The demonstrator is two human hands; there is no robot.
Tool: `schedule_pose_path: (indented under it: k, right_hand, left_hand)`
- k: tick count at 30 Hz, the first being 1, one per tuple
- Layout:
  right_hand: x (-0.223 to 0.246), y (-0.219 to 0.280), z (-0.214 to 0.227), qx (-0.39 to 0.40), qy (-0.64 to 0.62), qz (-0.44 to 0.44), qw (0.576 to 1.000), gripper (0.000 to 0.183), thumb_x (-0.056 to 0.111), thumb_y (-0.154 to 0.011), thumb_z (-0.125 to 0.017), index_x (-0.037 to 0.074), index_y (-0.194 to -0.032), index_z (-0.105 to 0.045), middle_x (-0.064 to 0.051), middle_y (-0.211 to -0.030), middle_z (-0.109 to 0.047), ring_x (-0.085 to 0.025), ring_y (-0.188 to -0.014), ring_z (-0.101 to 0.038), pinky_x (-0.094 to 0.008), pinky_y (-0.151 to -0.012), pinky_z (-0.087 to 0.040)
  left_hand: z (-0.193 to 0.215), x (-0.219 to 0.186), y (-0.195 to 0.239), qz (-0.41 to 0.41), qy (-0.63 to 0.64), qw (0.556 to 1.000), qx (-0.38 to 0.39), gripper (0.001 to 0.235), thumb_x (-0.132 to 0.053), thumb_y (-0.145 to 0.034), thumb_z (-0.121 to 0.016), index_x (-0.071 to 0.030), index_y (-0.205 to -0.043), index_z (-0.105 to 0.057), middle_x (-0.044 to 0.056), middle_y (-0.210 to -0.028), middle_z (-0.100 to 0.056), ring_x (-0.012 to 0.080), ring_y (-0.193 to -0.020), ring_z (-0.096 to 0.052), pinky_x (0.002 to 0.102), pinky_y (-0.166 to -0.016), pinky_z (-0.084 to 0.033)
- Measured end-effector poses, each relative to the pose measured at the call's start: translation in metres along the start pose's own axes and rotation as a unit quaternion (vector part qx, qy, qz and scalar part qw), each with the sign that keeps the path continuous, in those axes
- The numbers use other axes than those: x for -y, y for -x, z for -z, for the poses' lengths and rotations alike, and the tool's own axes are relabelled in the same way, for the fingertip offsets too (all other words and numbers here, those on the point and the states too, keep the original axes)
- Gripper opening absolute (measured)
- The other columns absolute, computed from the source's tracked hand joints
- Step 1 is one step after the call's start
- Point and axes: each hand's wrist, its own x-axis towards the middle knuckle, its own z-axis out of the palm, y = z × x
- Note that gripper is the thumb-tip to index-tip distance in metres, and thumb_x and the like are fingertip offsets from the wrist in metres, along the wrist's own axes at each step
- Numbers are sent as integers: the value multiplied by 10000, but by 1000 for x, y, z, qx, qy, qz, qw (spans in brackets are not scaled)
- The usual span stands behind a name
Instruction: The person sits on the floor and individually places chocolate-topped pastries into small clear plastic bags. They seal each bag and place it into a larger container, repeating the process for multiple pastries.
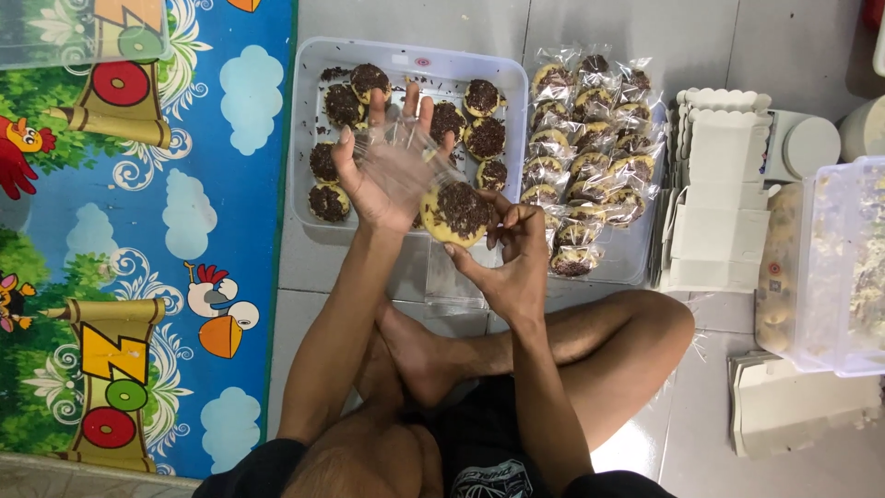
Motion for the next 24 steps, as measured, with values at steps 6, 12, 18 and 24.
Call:
schedule_pose_path:
  k: [6,12,18,24]
  right_hand:
    - [-9,-2,-3,-20,-17,28,999,584,-7,-801,-827,172,-1005,-310,-238,-1370,-569,-127,-869,-454,-252,-777,-431]
    - [-21,-1,-5,-23,-36,66,997,599,-7,-800,-826,188,-998,-296,-242,-1404,-546,-137,-856,-461,-270,-799,-403]
    - [-30,-2,-1,15,-39,53,998,581,-24,-811,-810,184,-1016,-307,-242,-1436,-543,-141,-994,-515,-261,-795,-407]
    - [-27,-3,-6,-1,27,49,998,580,16,-797,-834,172,-964,-301,-242,-1408,-568,-148,-942,-512,-291,-767,-411]
  left_hand:
    - [13,-8,3,3,6,999,37,512,-518,-1074,-537,-249,-1508,-564,82,-1688,-416,281,-1553,-439,639,-1281,-325]
    - [19,-15,3,5,-37,997,70,479,-471,-1078,-557,-235,-1494,-577,71,-1669,-452,280,-1528,-473,662,-1222,-388]
    - [7,-17,3,-6,-61,995,76,464,-406,-1064,-624,-163,-1457,-584,93,-1608,-504,292,-1477,-509,619,-1236,-402]
    - [5,-16,5,-17,-61,998,-23,580,-279,-1022,-649,-147,-1553,-458,164,-1601,-477,361,-1472,-499,650,-1197,-458]
